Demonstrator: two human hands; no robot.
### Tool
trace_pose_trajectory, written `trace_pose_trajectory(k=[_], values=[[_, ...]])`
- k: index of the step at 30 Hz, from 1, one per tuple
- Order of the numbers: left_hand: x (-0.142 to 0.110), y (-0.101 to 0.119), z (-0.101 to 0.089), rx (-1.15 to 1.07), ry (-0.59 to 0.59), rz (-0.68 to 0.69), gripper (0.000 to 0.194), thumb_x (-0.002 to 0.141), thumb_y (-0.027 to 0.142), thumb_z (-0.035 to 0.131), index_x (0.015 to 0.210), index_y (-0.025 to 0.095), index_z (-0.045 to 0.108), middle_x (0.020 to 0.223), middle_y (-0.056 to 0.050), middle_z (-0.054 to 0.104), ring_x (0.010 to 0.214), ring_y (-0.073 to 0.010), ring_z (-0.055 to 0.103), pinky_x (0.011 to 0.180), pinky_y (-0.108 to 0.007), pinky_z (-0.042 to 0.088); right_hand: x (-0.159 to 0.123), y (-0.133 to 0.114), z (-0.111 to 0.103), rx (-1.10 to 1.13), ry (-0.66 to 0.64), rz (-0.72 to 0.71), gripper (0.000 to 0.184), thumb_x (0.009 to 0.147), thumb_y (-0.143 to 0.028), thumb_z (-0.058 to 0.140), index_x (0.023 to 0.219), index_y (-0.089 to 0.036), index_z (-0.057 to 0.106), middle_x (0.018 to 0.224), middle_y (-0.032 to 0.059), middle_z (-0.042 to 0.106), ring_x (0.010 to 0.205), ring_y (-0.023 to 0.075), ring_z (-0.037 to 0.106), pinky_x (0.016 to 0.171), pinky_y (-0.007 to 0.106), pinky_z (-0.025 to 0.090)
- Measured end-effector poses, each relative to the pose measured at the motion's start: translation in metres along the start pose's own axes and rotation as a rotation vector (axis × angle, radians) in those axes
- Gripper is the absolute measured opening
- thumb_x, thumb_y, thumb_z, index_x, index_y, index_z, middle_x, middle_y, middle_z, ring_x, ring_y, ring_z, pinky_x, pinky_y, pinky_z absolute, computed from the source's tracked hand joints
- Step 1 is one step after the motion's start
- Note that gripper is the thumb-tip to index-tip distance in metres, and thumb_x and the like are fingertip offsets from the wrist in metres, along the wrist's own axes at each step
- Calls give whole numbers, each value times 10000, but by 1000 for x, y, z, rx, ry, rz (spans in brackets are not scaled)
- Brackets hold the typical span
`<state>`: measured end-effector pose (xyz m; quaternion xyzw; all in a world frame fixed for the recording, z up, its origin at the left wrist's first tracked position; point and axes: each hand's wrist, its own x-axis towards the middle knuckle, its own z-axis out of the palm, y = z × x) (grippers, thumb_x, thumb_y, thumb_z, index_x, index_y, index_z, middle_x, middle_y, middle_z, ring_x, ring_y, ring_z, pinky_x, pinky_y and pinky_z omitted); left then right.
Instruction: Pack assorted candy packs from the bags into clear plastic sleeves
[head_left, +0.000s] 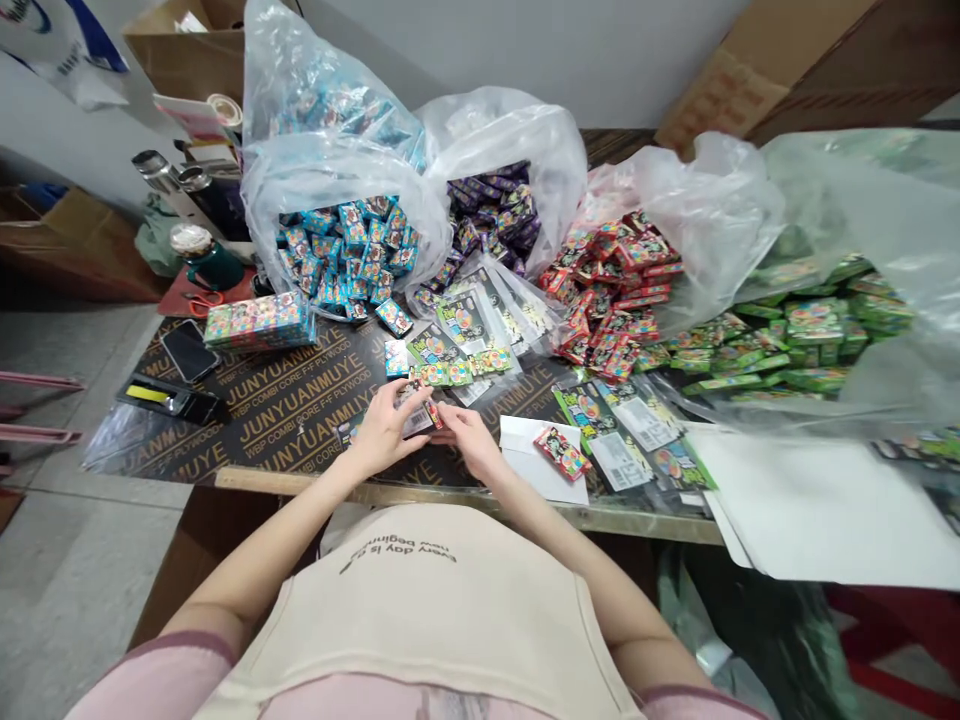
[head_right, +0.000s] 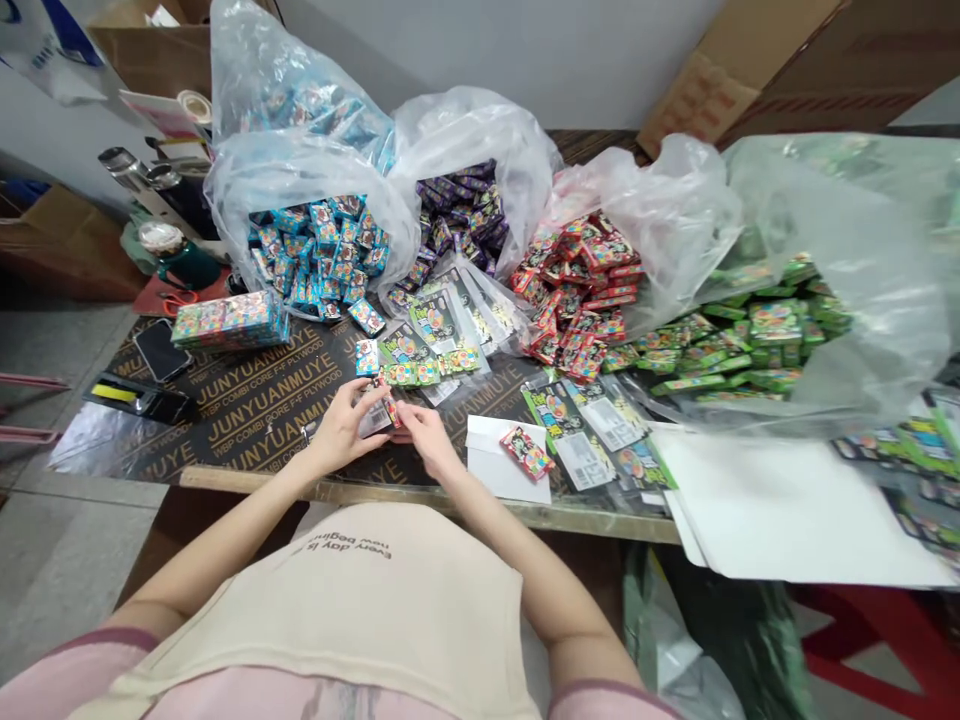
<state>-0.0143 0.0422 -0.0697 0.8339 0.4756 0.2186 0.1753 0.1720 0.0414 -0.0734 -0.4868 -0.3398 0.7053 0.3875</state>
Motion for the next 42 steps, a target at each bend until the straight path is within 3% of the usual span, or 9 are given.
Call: trace_pose_trajectory(k=[4,8,17,22,28,32,35,38,42], values=[[-3,9,8,77,-62,37,520,804,332,657,1292,226,512,1367,-170,349,1262,-351,378,1009,-520,377,-3,26,15,337,72,143,360,550,-485,817,648,-182,647,610,1,645,548,147,602,591,318,539],[-6,13,7,66,-111,48,475,786,335,672,1233,231,549,1348,-163,377,1246,-346,389,1000,-510,384,-3,29,9,192,117,83,390,502,-489,829,675,-179,669,647,17,667,577,165,607,564,312,522],[-5,-4,-10,139,-68,-194,744,678,241,675,1366,200,395,1240,-144,457,1146,-318,447,945,-461,414,47,-1,-6,-1191,470,-628,682,760,-646,594,1279,-206,560,1096,175,580,1071,363,490,926,519,351],[-13,-12,-3,201,-165,-225,759,656,198,657,1366,201,390,1260,-139,471,1179,-320,438,963,-462,397,75,9,7,-1445,339,-642,760,768,-632,599,1380,-205,454,1292,205,483,1145,386,421,943,540,283],[-19,-33,-10,208,-158,-263,770,658,214,678,1369,188,383,1291,-147,483,1198,-323,451,979,-452,392,57,2,-23,-1502,144,-678,417,853,-277,585,1266,-227,555,1123,127,580,1099,303,488,965,470,300],[-20,-46,-13,195,-139,-288,799,672,253,695,1392,201,353,1298,-134,487,1201,-315,465,979,-441,399,22,14,-33,-1475,179,-577,574,837,-443,588,1334,-166,504,1031,151,552,951,318,541,837,436,427],[-24,-51,-10,155,-195,-212,851,671,253,703,1427,211,315,1311,-131,477,1204,-311,464,993,-437,391,3,26,-36,-1434,24,-470,847,711,-589,689,1407,-190,419,1046,141,526,873,302,576,790,439,481],[-31,-54,-7,120,-283,-118,882,683,267,704,1455,228,279,1328,-128,469,1208,-302,457,1003,-432,378,-1,26,-46,-1337,-198,-453,1011,611,-508,797,1463,-244,321,1233,159,468,1058,322,560,891,463,470],[-38,-59,-10,183,-314,-138,952,648,375,745,1460,191,283,1316,-148,464,1200,-327,442,1002,-454,360,8,14,-61,-1339,-372,-465,907,657,-179,696,1471,-257,304,1535,176,228,1378,384,283,1021,575,322]])
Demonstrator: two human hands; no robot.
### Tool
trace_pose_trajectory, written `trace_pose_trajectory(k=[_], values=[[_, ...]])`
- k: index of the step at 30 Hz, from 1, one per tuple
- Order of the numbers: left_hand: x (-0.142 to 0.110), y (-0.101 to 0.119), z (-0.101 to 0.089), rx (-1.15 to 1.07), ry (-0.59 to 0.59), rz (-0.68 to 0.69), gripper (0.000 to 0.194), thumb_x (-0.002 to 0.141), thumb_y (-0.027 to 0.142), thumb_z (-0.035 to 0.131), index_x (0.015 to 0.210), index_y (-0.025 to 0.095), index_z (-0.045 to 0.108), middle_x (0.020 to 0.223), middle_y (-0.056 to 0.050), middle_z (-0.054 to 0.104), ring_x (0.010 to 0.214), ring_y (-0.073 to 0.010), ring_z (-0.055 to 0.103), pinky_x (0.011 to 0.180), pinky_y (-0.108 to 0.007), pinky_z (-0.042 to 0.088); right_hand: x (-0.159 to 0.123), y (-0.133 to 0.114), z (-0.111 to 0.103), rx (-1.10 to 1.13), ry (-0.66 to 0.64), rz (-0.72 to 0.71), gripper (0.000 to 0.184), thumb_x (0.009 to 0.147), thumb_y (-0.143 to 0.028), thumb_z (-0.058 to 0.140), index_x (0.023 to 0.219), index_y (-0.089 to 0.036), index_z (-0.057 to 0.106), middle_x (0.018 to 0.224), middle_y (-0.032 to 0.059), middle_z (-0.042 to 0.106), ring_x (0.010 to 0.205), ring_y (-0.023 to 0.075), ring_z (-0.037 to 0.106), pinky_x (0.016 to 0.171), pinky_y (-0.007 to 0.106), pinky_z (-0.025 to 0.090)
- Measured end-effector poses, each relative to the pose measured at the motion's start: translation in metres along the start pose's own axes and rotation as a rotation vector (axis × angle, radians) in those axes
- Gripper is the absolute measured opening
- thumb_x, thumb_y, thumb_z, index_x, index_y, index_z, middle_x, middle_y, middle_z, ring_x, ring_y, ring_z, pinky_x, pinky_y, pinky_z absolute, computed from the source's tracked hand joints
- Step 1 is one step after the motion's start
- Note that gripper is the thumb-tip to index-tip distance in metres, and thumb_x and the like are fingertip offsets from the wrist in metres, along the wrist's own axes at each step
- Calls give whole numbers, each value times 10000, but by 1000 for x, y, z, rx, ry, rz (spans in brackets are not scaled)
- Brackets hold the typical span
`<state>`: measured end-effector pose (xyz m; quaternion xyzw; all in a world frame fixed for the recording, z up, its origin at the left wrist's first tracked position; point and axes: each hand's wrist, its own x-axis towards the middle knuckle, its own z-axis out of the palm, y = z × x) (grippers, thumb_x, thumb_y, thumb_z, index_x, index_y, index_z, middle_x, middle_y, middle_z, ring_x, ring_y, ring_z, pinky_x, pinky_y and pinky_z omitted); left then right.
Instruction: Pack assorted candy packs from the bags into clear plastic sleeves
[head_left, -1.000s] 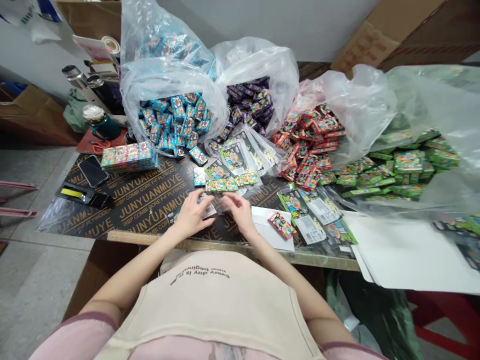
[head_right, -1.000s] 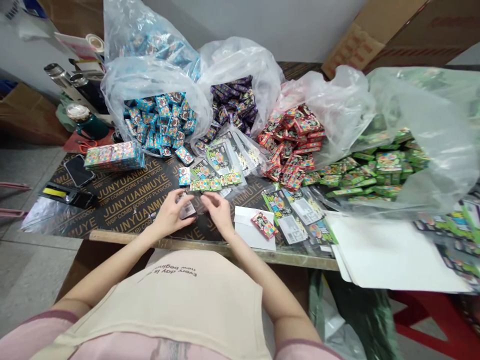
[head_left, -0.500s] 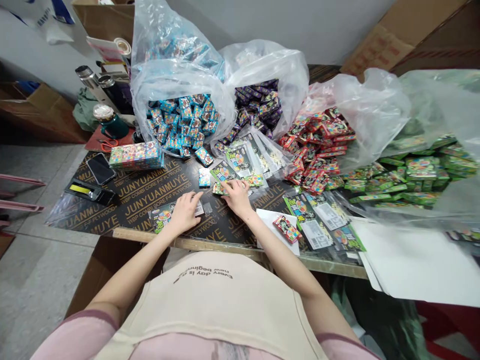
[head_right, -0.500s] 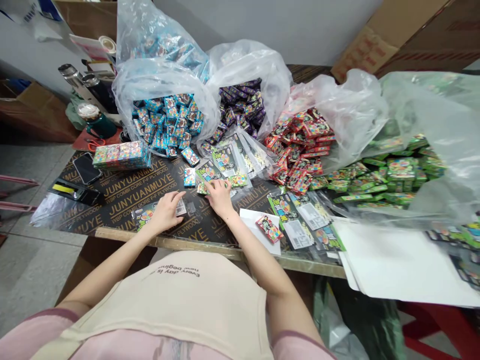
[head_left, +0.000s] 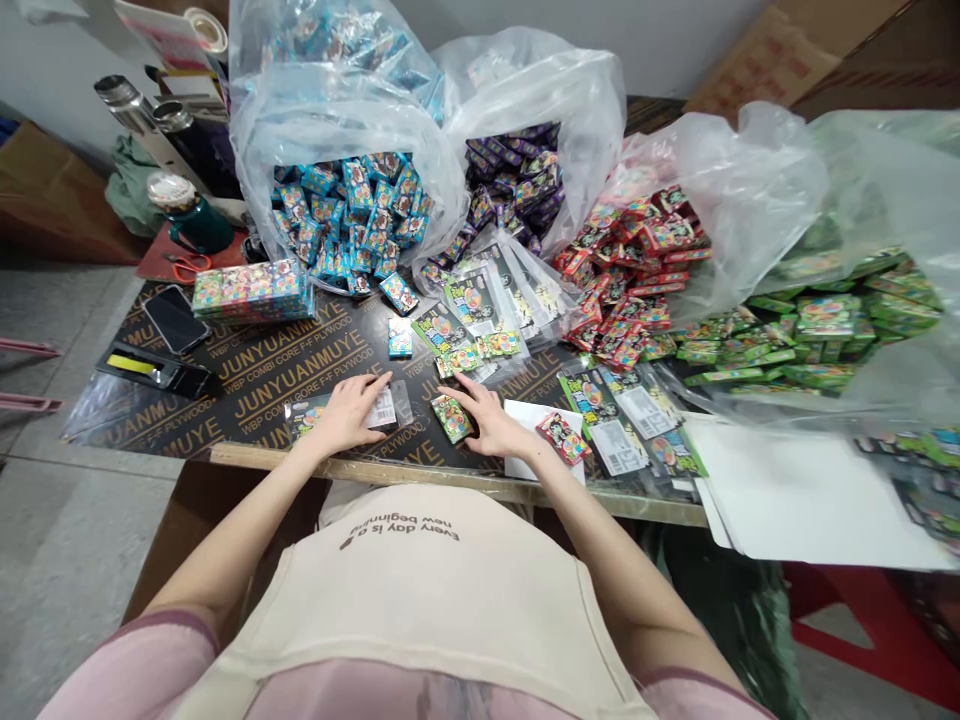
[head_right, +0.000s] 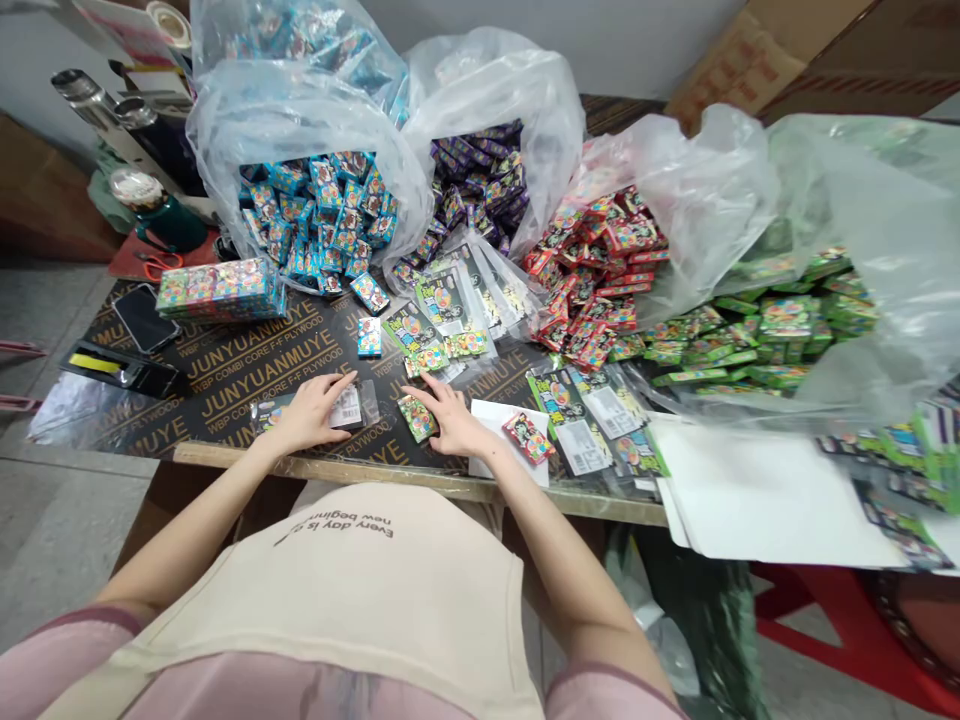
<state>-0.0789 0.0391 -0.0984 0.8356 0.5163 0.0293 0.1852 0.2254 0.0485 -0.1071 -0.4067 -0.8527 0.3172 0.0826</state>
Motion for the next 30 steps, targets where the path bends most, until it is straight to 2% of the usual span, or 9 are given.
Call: trace_pose_trajectory(k=[3,7,10,13,17,20,24,27,30], values=[[-1,-1,-2,60,-3,-66,900,638,381,740,1420,164,352,1236,-143,507,1130,-327,473,957,-447,387,4,6,-1,27,-47,-62,829,662,-125,627,1440,-256,371,1519,142,326,1395,365,276,1027,583,295],[2,7,-3,23,21,-46,818,636,349,734,1362,152,414,1231,-138,517,1117,-313,479,964,-436,394,9,-1,5,148,193,-82,770,718,-247,692,1426,-236,392,1380,132,506,1264,292,469,1035,487,369],[7,16,-1,-50,32,24,844,624,331,748,1369,149,396,1265,-144,502,1148,-312,473,998,-445,386,13,-15,3,85,308,-75,827,730,-293,735,1456,-221,346,1375,143,506,1251,305,465,1045,494,380],[13,24,1,-116,55,82,907,610,311,761,1402,145,351,1276,-152,489,1165,-312,471,1022,-451,382,15,-27,-2,13,227,-77,893,704,-280,775,1472,-231,321,1363,154,517,1234,342,470,1029,546,385],[22,35,0,-155,59,147,963,570,306,782,1417,153,349,1208,-139,502,1109,-315,493,983,-460,419,15,-30,-8,162,132,-189,874,721,-261,766,1470,-266,316,1413,122,481,1272,329,451,1053,555,375],[30,45,-6,-238,160,92,967,546,319,801,1409,190,385,1149,-106,487,1059,-298,513,942,-437,450,18,-27,-10,386,308,-169,785,739,-298,755,1429,-290,382,1422,85,481,1320,295,425,1113,508,332],[50,59,-10,-553,495,-234,947,495,384,859,1350,233,480,1084,-58,473,1008,-253,549,929,-391,460,27,-36,-10,868,775,162,836,719,-454,750,1429,-321,329,1333,86,561,1161,260,581,1040,461,429],[65,71,-2,-990,638,-326,634,597,392,809,1170,189,629,980,-43,537,912,-201,580,875,-336,478,39,-51,-11,1245,813,276,790,750,-516,689,1412,-296,318,1129,70,669,985,230,664,890,412,529],[71,90,11,-1392,647,-320,421,681,374,754,1042,167,690,959,-51,634,887,-172,604,870,-297,471,51,-60,-18,1428,893,368,641,748,-501,675,1292,-272,426,957,15,700,875,203,677,781,364,553]])
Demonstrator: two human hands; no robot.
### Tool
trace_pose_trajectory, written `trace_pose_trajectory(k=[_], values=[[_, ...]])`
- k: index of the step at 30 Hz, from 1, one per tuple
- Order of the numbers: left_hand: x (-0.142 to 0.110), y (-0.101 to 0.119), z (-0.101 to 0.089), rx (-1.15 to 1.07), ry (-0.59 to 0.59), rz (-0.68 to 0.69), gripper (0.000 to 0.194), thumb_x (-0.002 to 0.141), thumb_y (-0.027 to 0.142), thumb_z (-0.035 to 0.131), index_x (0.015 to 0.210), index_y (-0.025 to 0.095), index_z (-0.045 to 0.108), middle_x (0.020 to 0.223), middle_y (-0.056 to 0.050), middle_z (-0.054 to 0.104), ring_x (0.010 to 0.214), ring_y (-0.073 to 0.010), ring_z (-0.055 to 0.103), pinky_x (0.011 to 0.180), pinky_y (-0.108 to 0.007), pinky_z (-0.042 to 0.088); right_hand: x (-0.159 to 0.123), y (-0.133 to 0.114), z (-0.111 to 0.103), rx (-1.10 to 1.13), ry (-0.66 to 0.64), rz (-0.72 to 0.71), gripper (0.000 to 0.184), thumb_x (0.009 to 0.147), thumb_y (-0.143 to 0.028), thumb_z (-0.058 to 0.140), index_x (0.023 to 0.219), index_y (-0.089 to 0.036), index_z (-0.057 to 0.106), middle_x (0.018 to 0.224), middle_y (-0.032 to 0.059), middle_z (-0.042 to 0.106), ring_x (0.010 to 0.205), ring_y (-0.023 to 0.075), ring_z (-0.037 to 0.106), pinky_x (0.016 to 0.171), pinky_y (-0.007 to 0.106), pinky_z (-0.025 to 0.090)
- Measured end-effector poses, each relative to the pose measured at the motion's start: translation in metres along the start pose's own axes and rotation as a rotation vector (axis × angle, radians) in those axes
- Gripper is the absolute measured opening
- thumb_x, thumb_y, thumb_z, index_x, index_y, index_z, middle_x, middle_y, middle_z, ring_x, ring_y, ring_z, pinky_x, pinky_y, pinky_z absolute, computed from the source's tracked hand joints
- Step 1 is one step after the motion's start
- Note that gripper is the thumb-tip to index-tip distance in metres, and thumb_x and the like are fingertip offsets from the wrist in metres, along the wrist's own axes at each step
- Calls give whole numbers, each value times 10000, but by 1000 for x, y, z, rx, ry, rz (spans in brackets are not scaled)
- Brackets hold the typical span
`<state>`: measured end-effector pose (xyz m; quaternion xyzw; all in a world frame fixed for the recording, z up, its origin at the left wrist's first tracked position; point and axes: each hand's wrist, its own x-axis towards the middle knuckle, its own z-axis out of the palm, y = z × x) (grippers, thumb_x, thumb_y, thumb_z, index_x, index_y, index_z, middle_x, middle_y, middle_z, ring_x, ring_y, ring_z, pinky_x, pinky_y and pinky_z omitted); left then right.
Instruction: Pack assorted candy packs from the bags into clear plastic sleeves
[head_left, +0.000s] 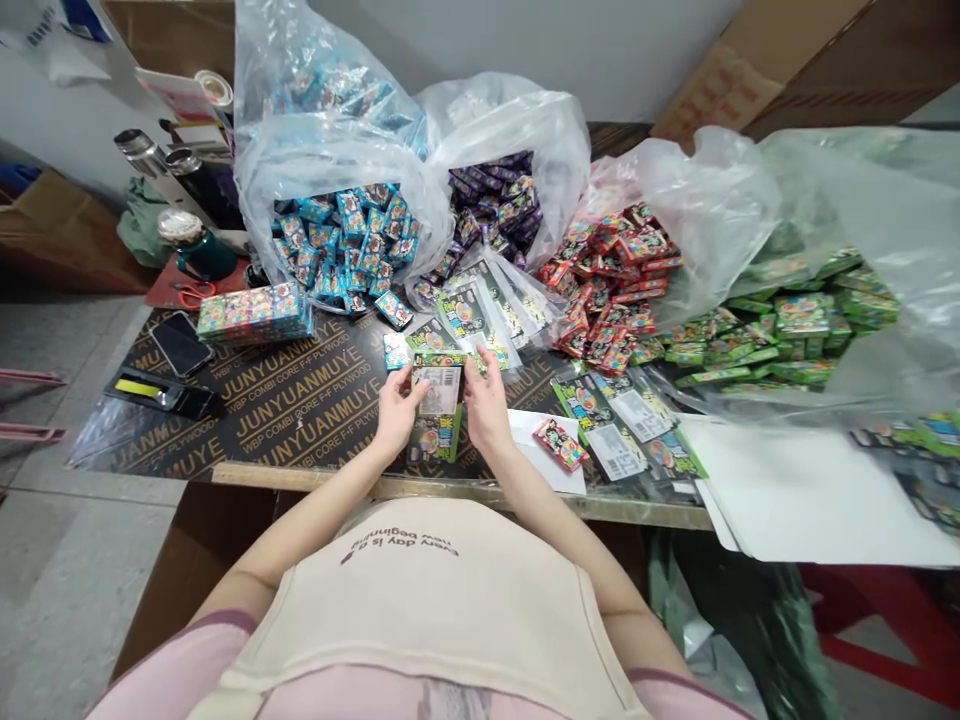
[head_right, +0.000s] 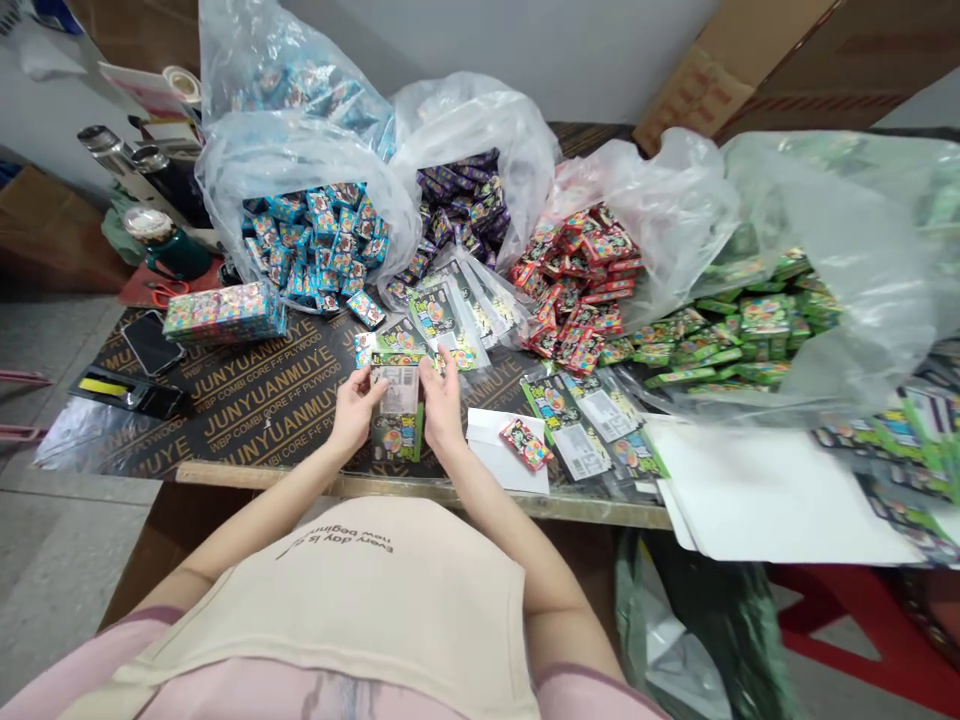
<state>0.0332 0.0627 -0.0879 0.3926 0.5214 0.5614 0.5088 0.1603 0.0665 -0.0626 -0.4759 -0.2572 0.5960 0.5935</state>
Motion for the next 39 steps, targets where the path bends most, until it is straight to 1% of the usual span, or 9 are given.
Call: trace_pose_trajectory(k=[3,6,12,15,19,23,27,33,39], values=[[-14,0,14,-252,1,-123,407,663,431,770,960,158,711,957,-58,704,928,-187,632,890,-302,468,8,-4,5,35,121,38,458,666,-411,729,1044,-232,542,775,-35,679,735,173,659,691,318,538],[-20,7,21,-432,38,-290,450,663,556,734,802,129,706,798,-63,722,848,-211,664,817,-319,494,12,-5,4,4,152,56,381,559,-255,749,857,-226,514,616,-70,633,652,159,638,653,290,508],[-2,17,19,-514,94,-504,311,544,362,801,704,128,673,645,-10,677,626,-144,622,661,-261,480,5,-14,-3,125,54,139,400,629,-317,671,955,-262,445,754,-40,717,767,205,683,697,346,523],[9,24,15,-419,38,-545,252,519,264,753,722,135,676,634,5,658,565,-107,574,571,-220,429,7,-18,-8,173,25,206,382,623,-278,641,961,-262,465,776,-28,733,815,220,687,736,380,533],[15,38,11,-218,-95,-330,188,515,167,696,703,162,688,668,5,669,595,-104,564,583,-213,417,13,-17,-14,128,27,237,277,532,-122,579,786,-228,552,704,-27,724,765,214,686,794,395,531],[19,48,6,60,-220,-4,68,577,207,712,554,153,677,628,-18,661,640,-127,572,674,-254,447,10,-11,-19,82,-20,34,33,594,-184,594,610,-207,613,707,1,722,756,205,674,829,382,514],[28,52,4,180,-339,-21,170,559,281,792,596,147,693,622,-26,671,601,-132,576,641,-266,457,7,-11,-27,-112,13,-154,106,644,-313,719,656,-208,710,713,8,719,727,184,645,790,342,501],[38,58,9,229,-420,-116,177,553,273,789,647,140,720,625,-39,686,573,-140,585,621,-268,466,15,-23,-33,-259,-55,-136,232,572,-381,818,665,-202,705,642,-6,681,607,147,590,681,317,493],[31,65,8,429,-443,149,9,588,180,710,586,176,717,625,-37,668,622,-162,592,588,-246,439,9,-27,-39,-375,-123,-200,203,649,-389,779,656,-204,694,620,-16,653,578,139,563,642,307,485]])
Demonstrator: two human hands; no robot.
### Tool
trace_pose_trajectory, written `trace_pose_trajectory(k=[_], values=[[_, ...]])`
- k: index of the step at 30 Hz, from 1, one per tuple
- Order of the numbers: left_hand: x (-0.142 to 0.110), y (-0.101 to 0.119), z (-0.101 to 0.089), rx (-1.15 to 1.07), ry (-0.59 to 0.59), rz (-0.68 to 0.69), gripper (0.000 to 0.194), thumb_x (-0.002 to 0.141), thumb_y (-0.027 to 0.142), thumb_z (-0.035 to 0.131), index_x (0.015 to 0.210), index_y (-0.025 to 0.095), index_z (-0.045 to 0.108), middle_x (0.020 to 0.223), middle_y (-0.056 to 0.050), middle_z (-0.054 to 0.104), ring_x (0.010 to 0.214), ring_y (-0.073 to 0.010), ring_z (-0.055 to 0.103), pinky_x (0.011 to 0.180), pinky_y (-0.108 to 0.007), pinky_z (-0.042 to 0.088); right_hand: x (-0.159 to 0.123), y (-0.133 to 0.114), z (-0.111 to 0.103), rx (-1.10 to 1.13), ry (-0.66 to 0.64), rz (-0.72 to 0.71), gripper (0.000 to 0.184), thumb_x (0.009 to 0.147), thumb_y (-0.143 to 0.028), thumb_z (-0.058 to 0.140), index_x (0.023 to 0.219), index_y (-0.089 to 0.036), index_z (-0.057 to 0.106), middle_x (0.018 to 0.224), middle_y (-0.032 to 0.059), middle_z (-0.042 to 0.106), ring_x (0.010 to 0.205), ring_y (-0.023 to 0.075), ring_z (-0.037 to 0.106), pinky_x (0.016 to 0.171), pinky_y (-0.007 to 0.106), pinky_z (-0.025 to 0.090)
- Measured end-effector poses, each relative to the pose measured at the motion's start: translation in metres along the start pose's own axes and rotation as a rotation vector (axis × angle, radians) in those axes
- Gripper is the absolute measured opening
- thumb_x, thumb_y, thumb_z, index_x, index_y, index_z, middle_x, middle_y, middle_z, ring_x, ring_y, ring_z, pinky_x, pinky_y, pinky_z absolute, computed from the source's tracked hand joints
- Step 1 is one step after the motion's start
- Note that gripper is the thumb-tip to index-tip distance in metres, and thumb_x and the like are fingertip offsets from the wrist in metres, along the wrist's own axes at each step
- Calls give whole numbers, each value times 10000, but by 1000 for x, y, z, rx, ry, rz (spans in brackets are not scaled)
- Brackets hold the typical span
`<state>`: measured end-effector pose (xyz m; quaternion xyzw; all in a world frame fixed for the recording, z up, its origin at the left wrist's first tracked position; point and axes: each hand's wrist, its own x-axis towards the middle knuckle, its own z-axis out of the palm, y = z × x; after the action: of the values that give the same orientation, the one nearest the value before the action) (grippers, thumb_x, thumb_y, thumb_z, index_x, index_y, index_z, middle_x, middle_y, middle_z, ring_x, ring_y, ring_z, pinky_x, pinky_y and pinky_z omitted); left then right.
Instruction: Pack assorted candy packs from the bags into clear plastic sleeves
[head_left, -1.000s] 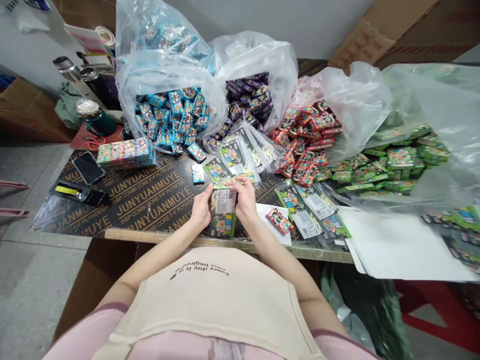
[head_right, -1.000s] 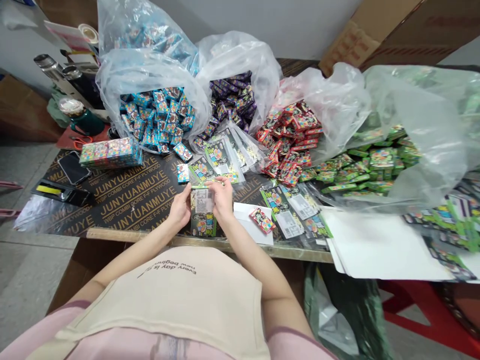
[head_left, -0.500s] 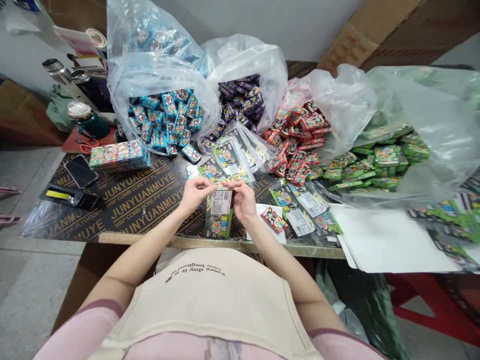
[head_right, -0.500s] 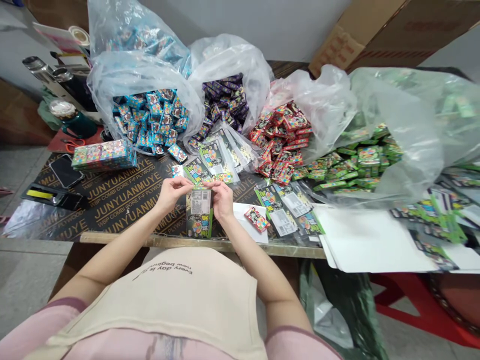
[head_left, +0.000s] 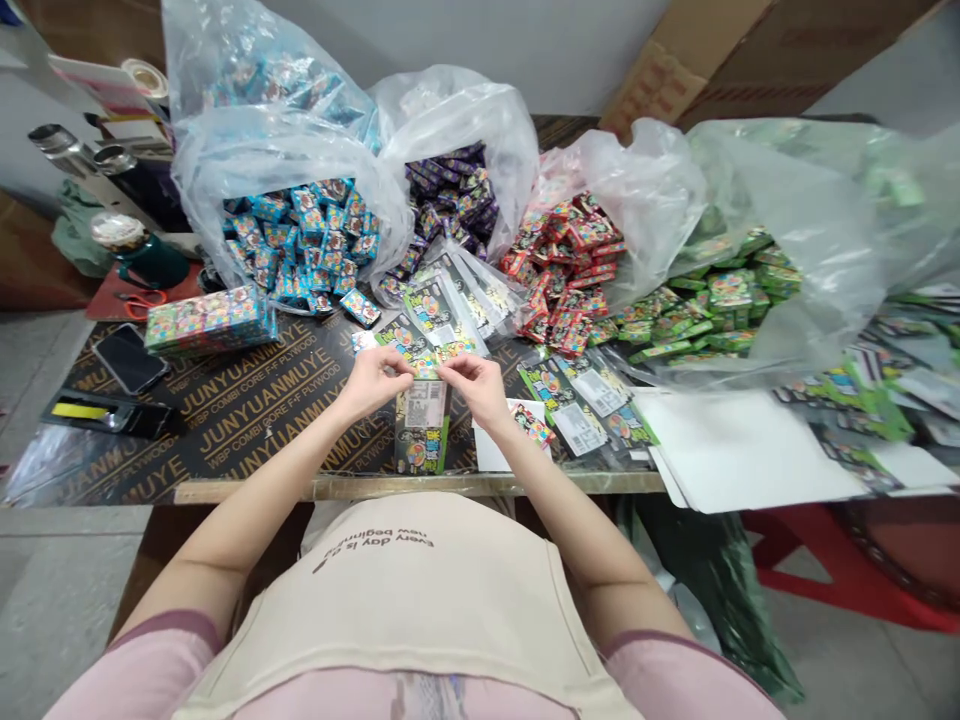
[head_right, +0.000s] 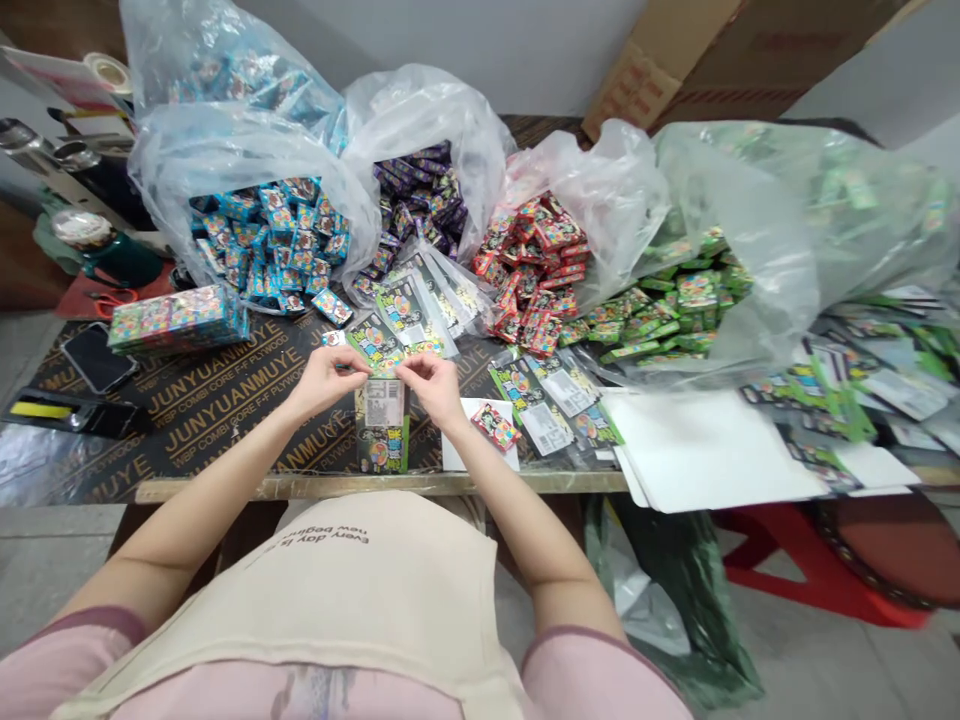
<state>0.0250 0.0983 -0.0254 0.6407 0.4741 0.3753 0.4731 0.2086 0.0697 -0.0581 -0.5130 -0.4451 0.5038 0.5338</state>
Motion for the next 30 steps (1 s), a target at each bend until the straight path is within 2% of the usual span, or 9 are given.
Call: trace_pose_trajectory(k=[4,7,9,10,12,14,18,25,30], values=[[-5,2,1,167,-71,189,90,670,241,715,604,186,689,673,-40,648,650,-165,593,626,-267,449,-20,-1,-3,-77,-4,-130,174,758,-403,695,751,-233,728,812,23,717,797,195,650,805,358,506],[-4,2,6,313,-166,317,84,766,221,643,720,188,705,729,-42,622,692,-166,580,672,-282,438,-27,-3,-17,-176,-122,-223,192,844,-377,603,918,-260,737,1016,37,719,992,209,641,940,383,459],[-4,2,7,394,-202,370,130,802,190,588,797,188,718,744,-40,594,702,-164,562,660,-275,418,-24,-1,-40,-290,-130,-225,225,851,-356,596,1022,-271,714,1088,38,698,1018,212,623,947,393,449],[-3,2,7,423,-211,382,150,811,181,569,803,184,718,738,-37,579,699,-162,553,649,-271,409,-20,2,-56,-374,-72,-219,232,840,-338,607,1038,-267,706,1088,45,691,1005,219,615,932,398,451],[-3,1,6,458,-224,389,165,819,178,551,776,173,710,722,-33,558,686,-158,539,639,-268,398,-11,12,-93,-592,114,-195,185,806,-277,632,966,-235,716,1002,69,682,938,237,596,892,413,448],[-3,0,5,468,-230,382,167,822,186,547,755,167,699,723,-32,553,683,-157,533,642,-270,398,-3,25,-130,-828,181,-152,95,776,-200,631,805,-197,721,890,95,658,894,261,570,869,438,432],[-3,-3,5,470,-214,359,178,829,200,532,757,166,691,736,-38,557,696,-166,537,653,-280,405,1,49,-172,-1043,-45,-80,65,719,-145,668,705,-191,711,804,88,629,850,257,542,818,415,416],[-5,-3,7,438,-184,339,163,826,224,552,770,186,701,723,-27,546,691,-160,530,649,-278,401,-5,60,-174,-966,-168,-45,107,642,-226,756,724,-193,695,718,19,657,760,196,556,823,365,381],[-6,-2,7,431,-175,317,157,820,228,560,770,180,702,717,-26,538,685,-160,521,646,-280,399,-1,62,-177,-932,-191,-36,89,648,-242,723,714,-189,696,618,-14,647,607,152,538,702,302,388]])
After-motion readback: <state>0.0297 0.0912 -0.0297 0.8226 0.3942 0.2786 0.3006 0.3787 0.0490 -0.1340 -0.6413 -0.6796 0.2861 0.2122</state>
